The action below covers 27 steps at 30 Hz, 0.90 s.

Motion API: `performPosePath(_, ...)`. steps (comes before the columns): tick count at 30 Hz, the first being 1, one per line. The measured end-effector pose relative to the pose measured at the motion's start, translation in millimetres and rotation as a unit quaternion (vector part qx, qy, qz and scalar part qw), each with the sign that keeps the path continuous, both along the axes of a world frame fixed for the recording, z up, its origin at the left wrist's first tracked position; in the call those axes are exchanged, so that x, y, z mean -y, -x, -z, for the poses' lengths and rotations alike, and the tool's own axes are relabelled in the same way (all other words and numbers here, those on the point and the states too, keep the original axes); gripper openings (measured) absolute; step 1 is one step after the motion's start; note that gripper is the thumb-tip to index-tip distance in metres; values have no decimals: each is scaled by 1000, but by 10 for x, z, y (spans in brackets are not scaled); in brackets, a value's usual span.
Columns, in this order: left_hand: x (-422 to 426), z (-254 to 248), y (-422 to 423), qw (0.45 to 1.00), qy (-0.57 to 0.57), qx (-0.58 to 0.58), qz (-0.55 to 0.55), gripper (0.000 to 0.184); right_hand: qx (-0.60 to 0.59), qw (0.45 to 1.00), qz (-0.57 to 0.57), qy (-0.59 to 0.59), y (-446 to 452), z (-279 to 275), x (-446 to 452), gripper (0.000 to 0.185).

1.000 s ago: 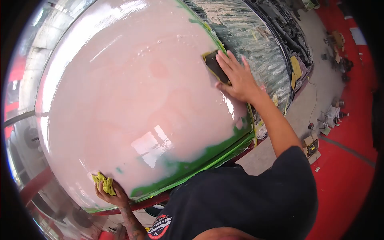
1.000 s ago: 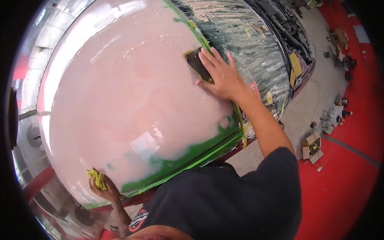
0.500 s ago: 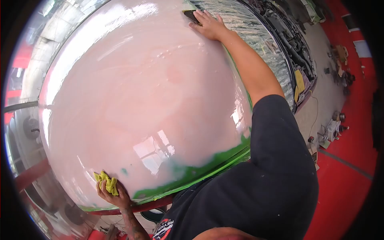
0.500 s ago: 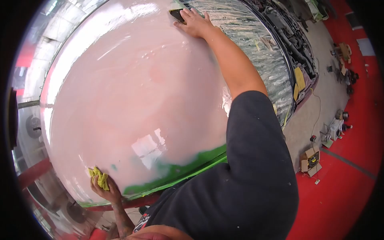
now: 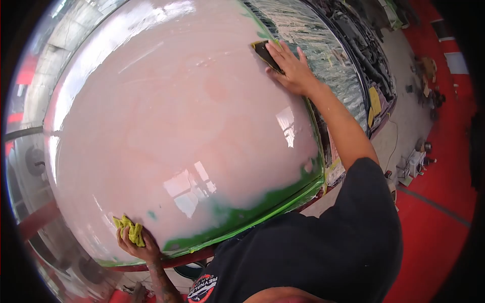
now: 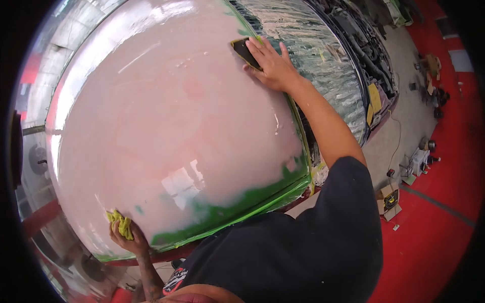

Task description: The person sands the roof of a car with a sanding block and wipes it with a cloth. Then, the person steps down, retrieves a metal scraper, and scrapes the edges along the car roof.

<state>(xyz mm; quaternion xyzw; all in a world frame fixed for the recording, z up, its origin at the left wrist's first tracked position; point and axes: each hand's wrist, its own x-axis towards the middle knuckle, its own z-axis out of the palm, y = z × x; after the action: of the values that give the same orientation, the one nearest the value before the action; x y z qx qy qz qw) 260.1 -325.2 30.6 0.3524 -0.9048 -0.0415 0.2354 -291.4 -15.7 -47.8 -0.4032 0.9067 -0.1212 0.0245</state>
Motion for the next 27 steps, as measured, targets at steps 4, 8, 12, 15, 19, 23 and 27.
performPosePath(4, -17, -39, 43, 1000, 21, 13, 8, 35, 27, 998, 48, -16, 1014, 119, 956, 81)
performPosePath(8, -11, -49, 23, 1000, 14, 9, 10, 35, 12, 997, 72, -38, 1145, 191, 1060, 81)
performPosePath(12, -8, -21, 8, 1000, 6, 6, 3, 39, -20, 999, 33, -32, 239, 50, 281, 83)
performPosePath(15, -29, -30, 22, 1000, 12, 3, 10, 38, -16, 999, 27, -29, -773, -64, -489, 81)
performPosePath(19, -4, -30, 13, 999, 23, 7, 23, 37, 65, 995, 40, -65, -2073, -305, -1325, 83)
performPosePath(23, 10, -7, -2, 1000, 9, -3, 13, 37, 58, 995, 26, -70, -2305, -343, -1482, 87)
performPosePath(27, -7, -15, 7, 1000, 1, 4, 0, 37, 13, 996, -5, -84, -1355, -293, -812, 85)
